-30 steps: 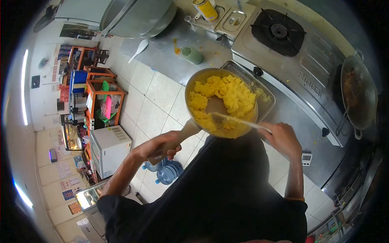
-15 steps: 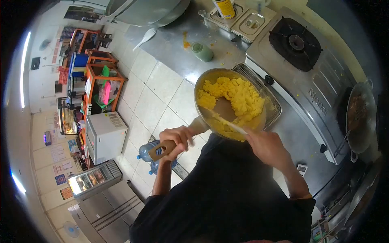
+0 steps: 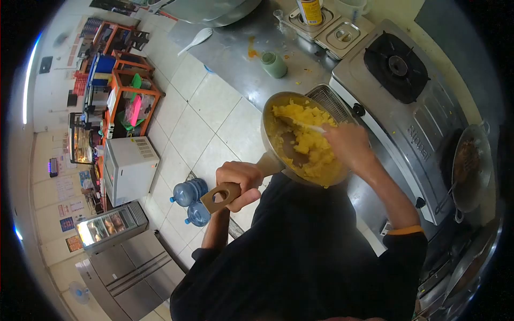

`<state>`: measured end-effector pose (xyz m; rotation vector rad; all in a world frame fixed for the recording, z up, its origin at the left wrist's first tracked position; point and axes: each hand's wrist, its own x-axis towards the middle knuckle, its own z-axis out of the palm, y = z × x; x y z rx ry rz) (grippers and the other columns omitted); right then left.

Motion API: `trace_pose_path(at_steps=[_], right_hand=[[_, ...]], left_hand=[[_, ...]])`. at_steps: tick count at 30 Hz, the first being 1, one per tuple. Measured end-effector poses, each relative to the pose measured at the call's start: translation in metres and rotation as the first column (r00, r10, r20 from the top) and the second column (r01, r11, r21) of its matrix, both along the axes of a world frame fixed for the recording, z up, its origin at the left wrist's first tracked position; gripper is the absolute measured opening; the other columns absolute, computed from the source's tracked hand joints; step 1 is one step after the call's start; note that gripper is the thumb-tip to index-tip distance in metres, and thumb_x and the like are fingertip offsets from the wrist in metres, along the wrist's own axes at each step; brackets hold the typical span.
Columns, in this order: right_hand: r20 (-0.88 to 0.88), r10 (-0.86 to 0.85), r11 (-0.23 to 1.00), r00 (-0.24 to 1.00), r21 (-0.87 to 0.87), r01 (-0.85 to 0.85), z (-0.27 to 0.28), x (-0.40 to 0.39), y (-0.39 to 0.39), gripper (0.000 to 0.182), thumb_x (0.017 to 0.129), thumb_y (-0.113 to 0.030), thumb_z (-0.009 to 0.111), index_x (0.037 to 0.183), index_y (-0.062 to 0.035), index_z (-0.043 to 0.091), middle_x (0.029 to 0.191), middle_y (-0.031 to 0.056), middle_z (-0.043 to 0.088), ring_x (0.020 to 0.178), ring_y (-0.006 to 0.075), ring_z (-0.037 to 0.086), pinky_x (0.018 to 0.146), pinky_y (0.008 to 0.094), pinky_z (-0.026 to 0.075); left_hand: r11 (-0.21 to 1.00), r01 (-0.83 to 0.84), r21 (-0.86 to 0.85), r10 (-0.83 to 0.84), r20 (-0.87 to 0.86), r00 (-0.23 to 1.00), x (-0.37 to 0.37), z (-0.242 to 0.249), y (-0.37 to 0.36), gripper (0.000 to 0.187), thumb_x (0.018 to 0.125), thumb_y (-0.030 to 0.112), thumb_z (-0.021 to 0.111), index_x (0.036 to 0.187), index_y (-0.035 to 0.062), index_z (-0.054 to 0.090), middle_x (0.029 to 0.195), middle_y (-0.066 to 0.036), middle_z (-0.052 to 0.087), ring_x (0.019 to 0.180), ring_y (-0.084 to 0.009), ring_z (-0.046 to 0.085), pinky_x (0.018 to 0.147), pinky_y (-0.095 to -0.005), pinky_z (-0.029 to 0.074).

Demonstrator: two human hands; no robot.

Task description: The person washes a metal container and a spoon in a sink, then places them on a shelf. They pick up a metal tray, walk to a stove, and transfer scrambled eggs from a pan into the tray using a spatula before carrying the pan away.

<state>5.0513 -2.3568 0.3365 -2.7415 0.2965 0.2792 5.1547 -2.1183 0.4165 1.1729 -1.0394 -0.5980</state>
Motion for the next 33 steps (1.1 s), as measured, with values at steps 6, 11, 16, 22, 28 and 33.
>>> trace_pose_path(at_steps=[6, 11, 16, 22, 28, 33], right_hand=[[-0.116, 0.020, 0.983, 0.993, -0.177, -0.041, -0.019, 0.006, -0.013, 0.023, 0.086, -0.031, 0.054, 0.085, -0.0122, 0.066, 0.070, 0.0098, 0.063, 0.065, 0.0278, 0.063, 0.057, 0.0395, 0.049], [-0.135, -0.062, 0.987, 0.989, -0.157, 0.040, -0.040, -0.010, -0.037, 0.022, 0.085, -0.033, 0.054, 0.084, -0.0147, 0.066, 0.072, 0.0093, 0.064, 0.066, 0.0276, 0.063, 0.058, 0.0391, 0.049], [-0.001, -0.169, 0.955, 0.986, 0.246, 0.164, -0.006, -0.052, -0.055, 0.018, 0.087, -0.027, 0.053, 0.089, -0.0136, 0.065, 0.071, 0.0109, 0.062, 0.063, 0.0311, 0.060, 0.057, 0.0411, 0.045], [-0.095, -0.086, 0.930, 0.992, 0.348, 0.114, 0.094, -0.103, -0.050, 0.019, 0.087, -0.027, 0.053, 0.095, -0.0153, 0.065, 0.060, 0.0142, 0.056, 0.055, 0.0327, 0.055, 0.053, 0.0423, 0.041], [-0.154, 0.046, 0.958, 0.987, 0.286, 0.000, 0.088, -0.103, -0.013, 0.018, 0.087, -0.027, 0.052, 0.089, -0.0153, 0.066, 0.055, 0.0128, 0.054, 0.053, 0.0321, 0.055, 0.051, 0.0415, 0.041], [-0.183, 0.123, 0.992, 0.975, 0.046, -0.116, 0.031, -0.098, 0.004, 0.015, 0.085, -0.023, 0.053, 0.081, -0.0128, 0.064, 0.054, 0.0110, 0.056, 0.053, 0.0298, 0.059, 0.049, 0.0411, 0.043]], left_hand=[[0.997, -0.022, 0.073, 0.021, 0.011, 1.000, -0.009, 0.008, -0.008, 0.043, 0.072, -0.005, 0.060, 0.045, 0.0079, 0.030, 0.043, -0.005, 0.039, 0.038, -0.0172, 0.039, 0.040, -0.0284, 0.029], [0.998, -0.055, 0.033, 0.054, 0.043, 0.998, -0.024, 0.003, -0.011, 0.043, 0.072, -0.005, 0.061, 0.045, 0.0077, 0.030, 0.043, -0.006, 0.039, 0.037, -0.0193, 0.041, 0.040, -0.0298, 0.031], [0.988, 0.145, -0.054, -0.130, 0.221, 0.967, -0.019, 0.016, -0.029, 0.039, 0.070, 0.001, 0.063, 0.045, 0.0082, 0.033, 0.043, -0.006, 0.038, 0.037, -0.0234, 0.042, 0.041, -0.0316, 0.035], [0.982, 0.169, -0.087, -0.166, 0.038, 0.985, 0.000, 0.006, -0.025, 0.034, 0.065, 0.008, 0.060, 0.045, 0.0088, 0.033, 0.041, -0.005, 0.036, 0.035, -0.0220, 0.038, 0.041, -0.0313, 0.036], [0.993, 0.047, -0.105, -0.050, -0.018, 0.999, 0.001, -0.005, -0.016, 0.034, 0.063, 0.011, 0.057, 0.045, 0.0103, 0.028, 0.041, -0.003, 0.034, 0.034, -0.0182, 0.033, 0.041, -0.0297, 0.032], [0.996, -0.017, -0.093, 0.014, -0.034, 0.999, 0.006, -0.011, -0.005, 0.036, 0.064, 0.014, 0.056, 0.046, 0.0118, 0.026, 0.041, -0.003, 0.032, 0.034, -0.0175, 0.032, 0.041, -0.0304, 0.031]])
